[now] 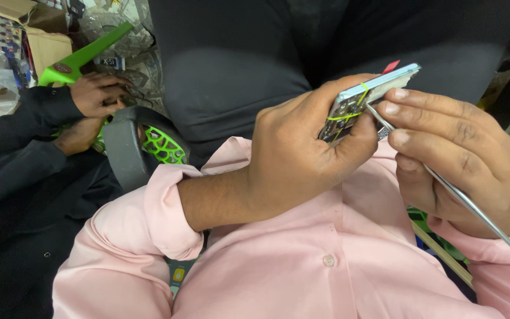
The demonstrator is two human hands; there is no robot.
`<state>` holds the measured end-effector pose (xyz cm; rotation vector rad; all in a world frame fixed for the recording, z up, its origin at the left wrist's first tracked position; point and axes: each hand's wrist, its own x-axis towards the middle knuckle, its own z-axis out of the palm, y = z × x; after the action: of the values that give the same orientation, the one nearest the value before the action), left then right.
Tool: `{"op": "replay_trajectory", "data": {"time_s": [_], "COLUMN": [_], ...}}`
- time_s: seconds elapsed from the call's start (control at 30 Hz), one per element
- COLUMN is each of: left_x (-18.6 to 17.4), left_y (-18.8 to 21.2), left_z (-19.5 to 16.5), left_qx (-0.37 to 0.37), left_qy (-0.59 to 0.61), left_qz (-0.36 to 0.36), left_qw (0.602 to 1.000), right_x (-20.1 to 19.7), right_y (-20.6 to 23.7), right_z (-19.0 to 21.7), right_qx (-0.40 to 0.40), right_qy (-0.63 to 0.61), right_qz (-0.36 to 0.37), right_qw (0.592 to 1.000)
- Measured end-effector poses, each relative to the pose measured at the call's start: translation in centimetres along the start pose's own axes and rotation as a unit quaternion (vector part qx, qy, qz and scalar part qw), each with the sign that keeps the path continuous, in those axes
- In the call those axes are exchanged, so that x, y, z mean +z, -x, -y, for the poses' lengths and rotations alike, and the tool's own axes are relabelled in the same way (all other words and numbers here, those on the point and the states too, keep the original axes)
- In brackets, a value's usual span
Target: The person secures a disassembled smartphone with a rubber band, applies tape to the edges, and uses a metal tool to adjust internal components. They then remove the rubber band, pick up a light blue back cover, and wipe it with a cloth.
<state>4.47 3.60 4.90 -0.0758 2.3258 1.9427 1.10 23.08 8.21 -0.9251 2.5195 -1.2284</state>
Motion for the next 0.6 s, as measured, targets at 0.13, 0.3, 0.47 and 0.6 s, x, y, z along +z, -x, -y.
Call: {"op": "replay_trajectory", "data": {"time_s": [0.13, 0.3, 0.47, 0.6], "left_x": [0.04, -0.08, -0.11, 0.00], "left_y": [0.02, 0.07, 0.14, 0.09], "left_z": [0.05, 0.17, 0.30, 0.30], "left_qx": [-0.002, 0.000, 0.002, -0.011], "left_qy": [-0.021, -0.009, -0.003, -0.003], "left_qz": [0.003, 0.014, 0.015, 0.011], "left_qw": [1.000, 1.000, 1.000, 1.000], "right_x": [0.31, 0.08, 0.06, 0.21], "right_y": [-0.55, -0.32, -0.11, -0.54], "right_z": [-0.25, 0.05, 0.38, 0.06], "right_qx": [-0.025, 0.006, 0.012, -0.013], "right_qy": [-0.005, 0.005, 0.005, 0.009], "right_qz": [-0.016, -0.005, -0.007, -0.012], "right_qw": [1.000, 1.000, 1.000, 1.000]}}
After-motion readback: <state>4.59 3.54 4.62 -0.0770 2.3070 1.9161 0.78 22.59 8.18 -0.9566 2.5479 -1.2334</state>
